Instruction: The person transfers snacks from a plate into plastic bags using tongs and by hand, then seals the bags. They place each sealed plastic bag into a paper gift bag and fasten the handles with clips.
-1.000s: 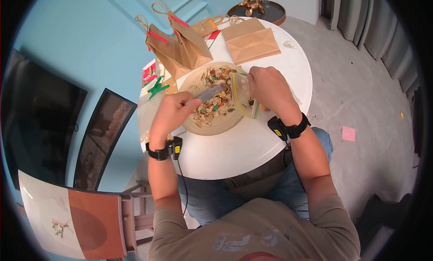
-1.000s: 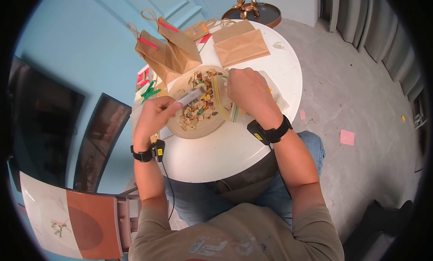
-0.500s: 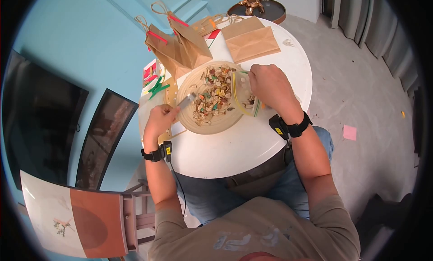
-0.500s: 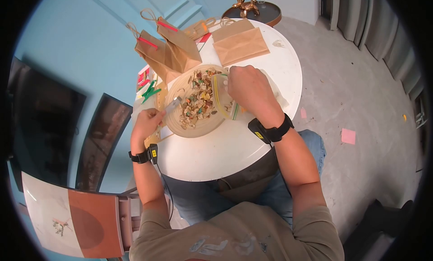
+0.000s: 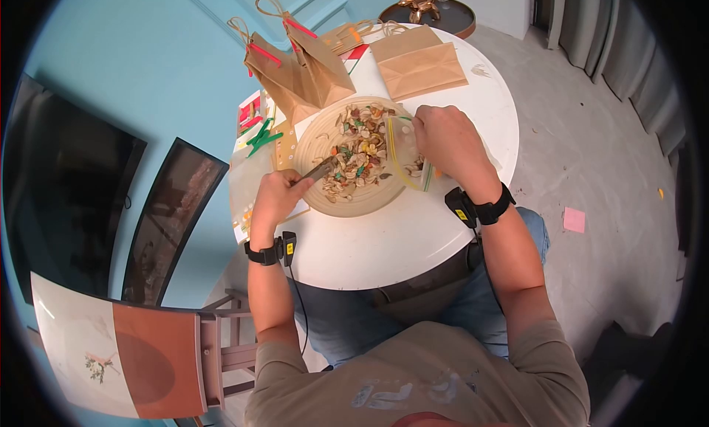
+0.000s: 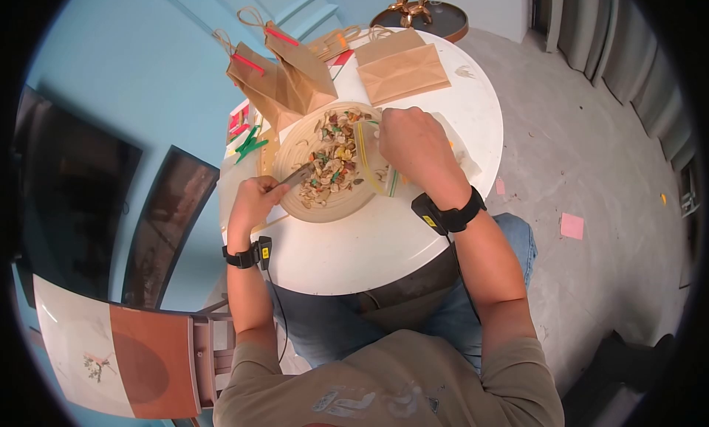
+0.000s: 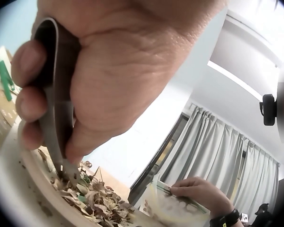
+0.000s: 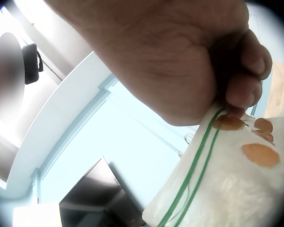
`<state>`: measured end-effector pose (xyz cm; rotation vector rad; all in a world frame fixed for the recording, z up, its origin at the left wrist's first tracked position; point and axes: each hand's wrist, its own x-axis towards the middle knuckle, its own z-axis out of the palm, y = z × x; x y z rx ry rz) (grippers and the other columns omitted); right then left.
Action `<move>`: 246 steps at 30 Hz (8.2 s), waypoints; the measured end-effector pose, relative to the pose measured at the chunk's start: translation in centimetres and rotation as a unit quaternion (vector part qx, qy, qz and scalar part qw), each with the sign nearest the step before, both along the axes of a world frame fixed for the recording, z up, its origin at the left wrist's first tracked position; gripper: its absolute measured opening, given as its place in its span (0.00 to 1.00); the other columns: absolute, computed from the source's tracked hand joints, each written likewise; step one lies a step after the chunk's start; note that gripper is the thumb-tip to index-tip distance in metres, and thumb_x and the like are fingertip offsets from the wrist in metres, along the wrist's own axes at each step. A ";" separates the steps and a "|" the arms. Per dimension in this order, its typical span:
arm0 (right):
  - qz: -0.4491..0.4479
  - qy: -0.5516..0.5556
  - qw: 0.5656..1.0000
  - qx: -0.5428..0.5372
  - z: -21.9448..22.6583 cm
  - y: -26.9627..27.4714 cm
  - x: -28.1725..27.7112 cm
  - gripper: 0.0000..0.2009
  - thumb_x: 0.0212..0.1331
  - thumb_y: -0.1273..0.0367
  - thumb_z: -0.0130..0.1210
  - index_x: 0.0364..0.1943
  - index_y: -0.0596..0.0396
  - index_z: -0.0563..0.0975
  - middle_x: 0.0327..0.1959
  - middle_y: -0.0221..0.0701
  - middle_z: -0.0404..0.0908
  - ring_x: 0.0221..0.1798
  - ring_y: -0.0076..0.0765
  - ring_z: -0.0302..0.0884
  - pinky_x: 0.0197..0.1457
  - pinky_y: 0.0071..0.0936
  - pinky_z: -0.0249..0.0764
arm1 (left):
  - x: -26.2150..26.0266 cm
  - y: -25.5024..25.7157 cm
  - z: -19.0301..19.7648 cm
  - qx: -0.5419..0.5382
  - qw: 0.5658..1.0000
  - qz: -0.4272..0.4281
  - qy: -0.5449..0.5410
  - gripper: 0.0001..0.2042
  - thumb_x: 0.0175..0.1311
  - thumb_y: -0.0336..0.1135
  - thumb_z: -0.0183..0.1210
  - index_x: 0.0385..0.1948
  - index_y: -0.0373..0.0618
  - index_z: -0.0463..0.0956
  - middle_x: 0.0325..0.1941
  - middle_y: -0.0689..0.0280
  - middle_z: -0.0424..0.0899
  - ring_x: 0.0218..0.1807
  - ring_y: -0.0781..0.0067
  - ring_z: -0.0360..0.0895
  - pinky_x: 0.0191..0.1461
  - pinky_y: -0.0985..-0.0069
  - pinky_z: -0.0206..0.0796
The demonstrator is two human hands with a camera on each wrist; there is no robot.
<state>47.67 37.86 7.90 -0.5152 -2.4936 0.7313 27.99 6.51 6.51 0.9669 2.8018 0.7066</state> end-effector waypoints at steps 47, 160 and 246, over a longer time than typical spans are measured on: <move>-0.005 0.001 1.000 0.013 -0.4 0.4 -0.1 0.09 0.64 0.73 0.60 0.31 0.64 0.89 0.31 0.57 0.88 0.36 0.64 0.91 0.47 0.53 0.85 | 0.2 4.2 -1.3 0.002 0.998 -0.023 0.053 0.18 0.72 0.43 0.74 0.36 0.32 0.90 0.28 0.40 0.86 0.33 0.36 0.87 0.41 0.54 0.78; -0.007 0.009 1.000 0.002 -0.1 0.6 0.3 0.11 0.68 0.72 0.59 0.32 0.64 0.88 0.30 0.57 0.88 0.36 0.65 0.90 0.48 0.54 0.85 | 0.3 7.7 -1.1 -0.042 0.985 -0.059 0.157 0.19 0.70 0.46 0.74 0.32 0.33 0.88 0.28 0.41 0.87 0.35 0.36 0.88 0.43 0.50 0.79; -0.028 0.018 0.999 -0.009 0.6 1.7 1.3 0.14 0.74 0.70 0.59 0.34 0.68 0.87 0.33 0.59 0.87 0.38 0.69 0.89 0.50 0.56 0.84 | -1.5 11.8 -0.7 -0.064 0.981 -0.083 0.164 0.20 0.71 0.49 0.71 0.35 0.34 0.89 0.34 0.40 0.90 0.42 0.33 0.88 0.48 0.46 0.80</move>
